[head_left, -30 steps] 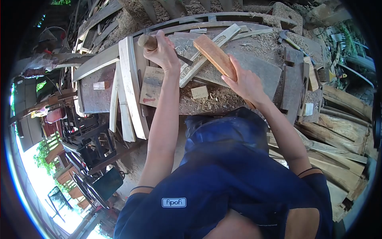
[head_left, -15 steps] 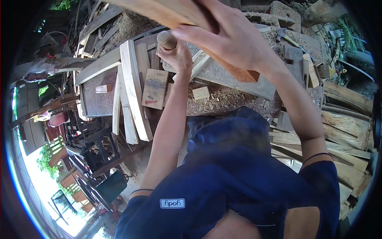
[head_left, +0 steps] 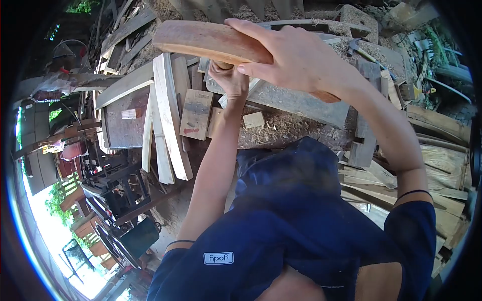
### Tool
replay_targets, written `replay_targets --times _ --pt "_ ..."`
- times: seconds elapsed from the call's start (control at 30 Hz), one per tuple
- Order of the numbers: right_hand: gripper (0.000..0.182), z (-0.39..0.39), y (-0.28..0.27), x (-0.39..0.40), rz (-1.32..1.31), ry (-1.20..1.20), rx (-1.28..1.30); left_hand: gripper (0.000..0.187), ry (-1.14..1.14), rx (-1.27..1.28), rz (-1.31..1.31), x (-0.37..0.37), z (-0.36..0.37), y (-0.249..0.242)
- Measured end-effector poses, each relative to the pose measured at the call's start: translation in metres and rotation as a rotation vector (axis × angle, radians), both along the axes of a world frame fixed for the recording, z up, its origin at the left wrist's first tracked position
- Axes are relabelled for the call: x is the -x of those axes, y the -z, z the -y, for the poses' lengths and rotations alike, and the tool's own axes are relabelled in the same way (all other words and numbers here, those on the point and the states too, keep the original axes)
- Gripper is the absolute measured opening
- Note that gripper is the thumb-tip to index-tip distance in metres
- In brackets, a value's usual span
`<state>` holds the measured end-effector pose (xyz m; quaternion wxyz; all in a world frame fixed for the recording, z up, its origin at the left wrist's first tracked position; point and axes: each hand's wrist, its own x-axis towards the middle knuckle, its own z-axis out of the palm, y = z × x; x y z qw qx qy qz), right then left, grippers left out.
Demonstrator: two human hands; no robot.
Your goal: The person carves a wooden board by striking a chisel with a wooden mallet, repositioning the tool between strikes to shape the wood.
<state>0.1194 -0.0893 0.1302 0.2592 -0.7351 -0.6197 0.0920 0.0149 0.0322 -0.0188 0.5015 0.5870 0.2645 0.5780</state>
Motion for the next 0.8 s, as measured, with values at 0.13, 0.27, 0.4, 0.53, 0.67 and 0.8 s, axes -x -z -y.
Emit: replay_targets --times 0.13,0.27,0.4,0.53,0.67,0.8 --pt "0.081 0.015 0.041 -0.007 -0.324 0.117 0.112 0.022 0.056 0.253 -0.121 0.002 -0.01 -0.013" --pt "0.078 0.046 0.131 0.001 -0.275 0.29 0.229 0.02 0.117 0.15 0.015 0.0 -0.021 -0.011" --pt "0.078 0.063 0.155 0.018 -0.245 0.3 0.407 0.018 0.213 0.215 -0.059 0.007 -0.026 -0.026" --pt "0.078 0.062 0.157 0.027 -0.185 0.361 0.406 0.016 0.467 0.321 -0.047 0.017 -0.047 -0.032" --pt "0.077 0.06 0.15 0.03 -0.155 0.358 0.399 0.014 0.848 0.45 -0.079 0.026 -0.061 -0.035" --pt "0.076 0.06 0.157 0.034 -0.177 0.381 0.392 0.015 0.919 0.493 -0.231 0.035 -0.062 -0.038"
